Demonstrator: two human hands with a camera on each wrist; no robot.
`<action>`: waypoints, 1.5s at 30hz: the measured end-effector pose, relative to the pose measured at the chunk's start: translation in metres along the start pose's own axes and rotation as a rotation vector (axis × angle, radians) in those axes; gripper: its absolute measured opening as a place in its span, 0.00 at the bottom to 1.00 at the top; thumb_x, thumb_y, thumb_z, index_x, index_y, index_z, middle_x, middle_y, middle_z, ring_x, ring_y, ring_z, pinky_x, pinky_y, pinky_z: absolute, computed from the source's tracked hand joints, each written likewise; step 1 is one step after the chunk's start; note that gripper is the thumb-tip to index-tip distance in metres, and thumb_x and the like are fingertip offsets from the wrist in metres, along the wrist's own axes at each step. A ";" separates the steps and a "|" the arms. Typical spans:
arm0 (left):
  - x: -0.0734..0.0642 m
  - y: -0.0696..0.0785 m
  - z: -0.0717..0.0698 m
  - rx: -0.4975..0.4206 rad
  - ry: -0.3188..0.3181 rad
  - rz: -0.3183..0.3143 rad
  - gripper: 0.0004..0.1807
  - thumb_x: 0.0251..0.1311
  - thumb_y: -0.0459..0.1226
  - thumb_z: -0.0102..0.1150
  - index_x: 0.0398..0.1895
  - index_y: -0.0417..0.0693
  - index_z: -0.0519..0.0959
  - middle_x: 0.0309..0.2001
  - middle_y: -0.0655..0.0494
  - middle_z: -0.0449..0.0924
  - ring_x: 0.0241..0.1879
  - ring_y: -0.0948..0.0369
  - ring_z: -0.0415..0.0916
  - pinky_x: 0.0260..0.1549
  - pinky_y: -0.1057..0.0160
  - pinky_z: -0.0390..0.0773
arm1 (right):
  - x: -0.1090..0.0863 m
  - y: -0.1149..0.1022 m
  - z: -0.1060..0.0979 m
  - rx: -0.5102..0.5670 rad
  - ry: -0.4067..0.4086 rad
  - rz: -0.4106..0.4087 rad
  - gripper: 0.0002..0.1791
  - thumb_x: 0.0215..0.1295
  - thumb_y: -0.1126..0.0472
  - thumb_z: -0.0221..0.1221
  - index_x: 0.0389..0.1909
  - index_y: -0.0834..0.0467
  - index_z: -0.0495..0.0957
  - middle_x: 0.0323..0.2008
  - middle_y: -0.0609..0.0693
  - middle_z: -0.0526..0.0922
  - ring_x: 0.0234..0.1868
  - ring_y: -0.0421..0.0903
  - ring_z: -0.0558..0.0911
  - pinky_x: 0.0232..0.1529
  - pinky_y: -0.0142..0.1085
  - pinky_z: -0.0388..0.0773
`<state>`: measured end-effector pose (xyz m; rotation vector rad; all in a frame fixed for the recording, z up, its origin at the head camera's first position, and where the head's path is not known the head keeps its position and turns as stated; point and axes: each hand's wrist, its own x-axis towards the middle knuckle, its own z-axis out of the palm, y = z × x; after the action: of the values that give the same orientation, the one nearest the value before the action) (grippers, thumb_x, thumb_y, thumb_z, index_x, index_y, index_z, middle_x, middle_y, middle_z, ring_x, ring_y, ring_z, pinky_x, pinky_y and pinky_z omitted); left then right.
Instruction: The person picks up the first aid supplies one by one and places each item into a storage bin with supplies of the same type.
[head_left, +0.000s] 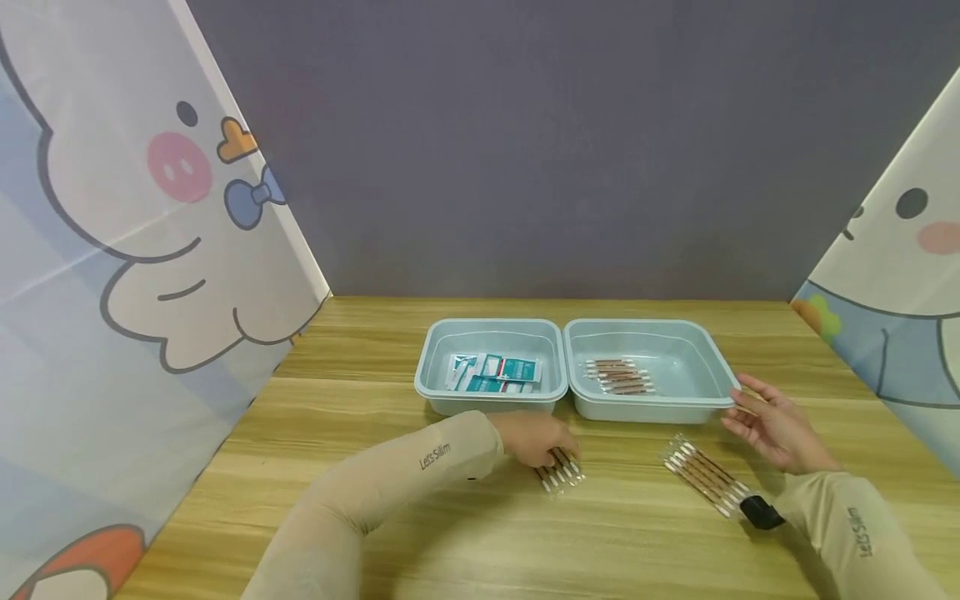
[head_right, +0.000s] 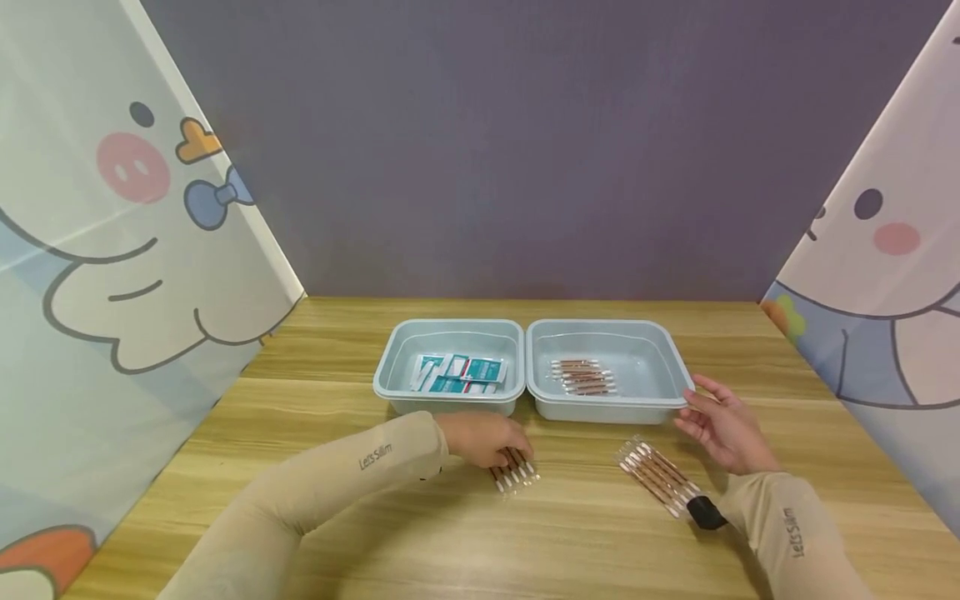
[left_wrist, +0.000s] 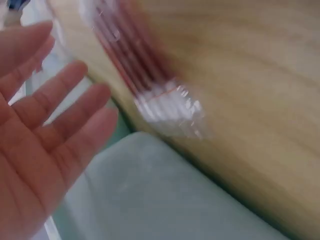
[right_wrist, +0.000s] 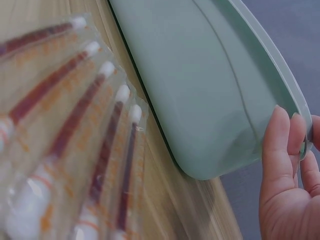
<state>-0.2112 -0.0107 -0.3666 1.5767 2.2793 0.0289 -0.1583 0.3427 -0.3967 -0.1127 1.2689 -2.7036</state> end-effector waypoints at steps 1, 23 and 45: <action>0.000 0.000 0.002 0.034 0.003 0.011 0.21 0.58 0.27 0.59 0.55 0.51 0.80 0.52 0.62 0.79 0.51 0.70 0.72 0.52 0.80 0.67 | 0.000 0.000 0.000 0.004 -0.001 0.003 0.16 0.72 0.73 0.44 0.45 0.56 0.79 0.33 0.55 0.77 0.31 0.45 0.81 0.38 0.35 0.84; 0.000 0.008 0.010 0.378 -0.050 -0.144 0.20 0.57 0.35 0.65 0.51 0.65 0.79 0.45 0.68 0.77 0.44 0.69 0.74 0.43 0.73 0.75 | 0.001 0.005 -0.001 0.050 -0.001 -0.040 0.14 0.71 0.74 0.46 0.46 0.57 0.77 0.33 0.54 0.75 0.31 0.45 0.80 0.37 0.35 0.84; 0.001 0.005 0.007 0.211 -0.172 -0.158 0.17 0.51 0.42 0.72 0.21 0.55 0.70 0.24 0.66 0.68 0.27 0.69 0.64 0.22 0.74 0.67 | 0.001 0.007 -0.001 0.047 0.004 -0.044 0.15 0.72 0.73 0.44 0.46 0.56 0.78 0.33 0.54 0.75 0.30 0.45 0.81 0.36 0.35 0.84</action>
<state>-0.2053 -0.0093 -0.3721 1.4280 2.3222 -0.3844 -0.1584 0.3392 -0.4026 -0.1316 1.2171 -2.7702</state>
